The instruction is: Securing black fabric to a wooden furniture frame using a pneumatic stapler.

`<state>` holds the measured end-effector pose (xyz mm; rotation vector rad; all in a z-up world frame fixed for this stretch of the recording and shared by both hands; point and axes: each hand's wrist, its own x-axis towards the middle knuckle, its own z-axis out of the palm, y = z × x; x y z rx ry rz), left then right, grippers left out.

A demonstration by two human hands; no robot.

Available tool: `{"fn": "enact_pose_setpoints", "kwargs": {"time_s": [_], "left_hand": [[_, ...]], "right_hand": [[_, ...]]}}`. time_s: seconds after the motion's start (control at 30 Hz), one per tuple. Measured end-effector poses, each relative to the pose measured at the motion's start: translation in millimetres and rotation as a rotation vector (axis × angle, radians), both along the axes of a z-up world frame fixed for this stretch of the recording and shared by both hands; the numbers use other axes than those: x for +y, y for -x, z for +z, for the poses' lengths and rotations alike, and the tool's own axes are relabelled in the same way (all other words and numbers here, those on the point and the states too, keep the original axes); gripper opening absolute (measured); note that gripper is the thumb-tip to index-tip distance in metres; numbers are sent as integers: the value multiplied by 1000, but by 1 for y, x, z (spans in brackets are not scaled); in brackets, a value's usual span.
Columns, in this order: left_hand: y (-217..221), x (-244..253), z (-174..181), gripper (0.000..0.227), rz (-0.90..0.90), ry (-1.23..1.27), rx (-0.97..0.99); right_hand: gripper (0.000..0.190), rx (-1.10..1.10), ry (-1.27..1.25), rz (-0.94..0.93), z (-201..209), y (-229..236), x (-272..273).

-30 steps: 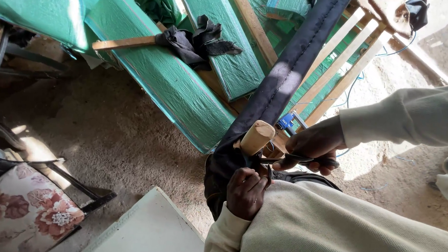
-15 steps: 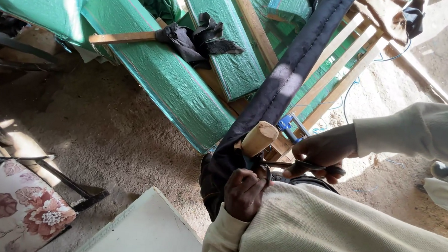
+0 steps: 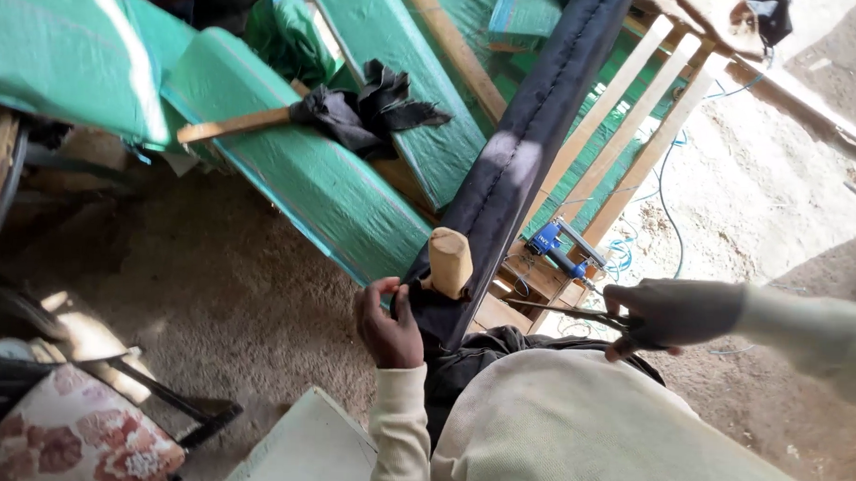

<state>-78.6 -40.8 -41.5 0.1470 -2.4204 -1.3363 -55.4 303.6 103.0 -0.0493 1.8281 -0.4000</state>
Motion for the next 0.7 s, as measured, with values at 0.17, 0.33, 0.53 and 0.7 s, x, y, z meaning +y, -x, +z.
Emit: {"fn": "enact_pose_setpoints", "kwargs": {"time_s": [0.17, 0.33, 0.53, 0.7], "left_hand": [[-20, 24, 23, 10, -136, 174, 404], [-38, 55, 18, 9, -358, 350, 442], [-35, 50, -24, 17, -221, 625, 255], [-35, 49, -16, 18, -198, 647, 123]], "right_hand": [[60, 350, -121, -95, -207, -49, 40], [56, 376, -178, -403, -375, -93, 38], [58, 349, -35, -687, -434, -117, -19], [52, 498, 133, -654, -510, -114, -46]]}}
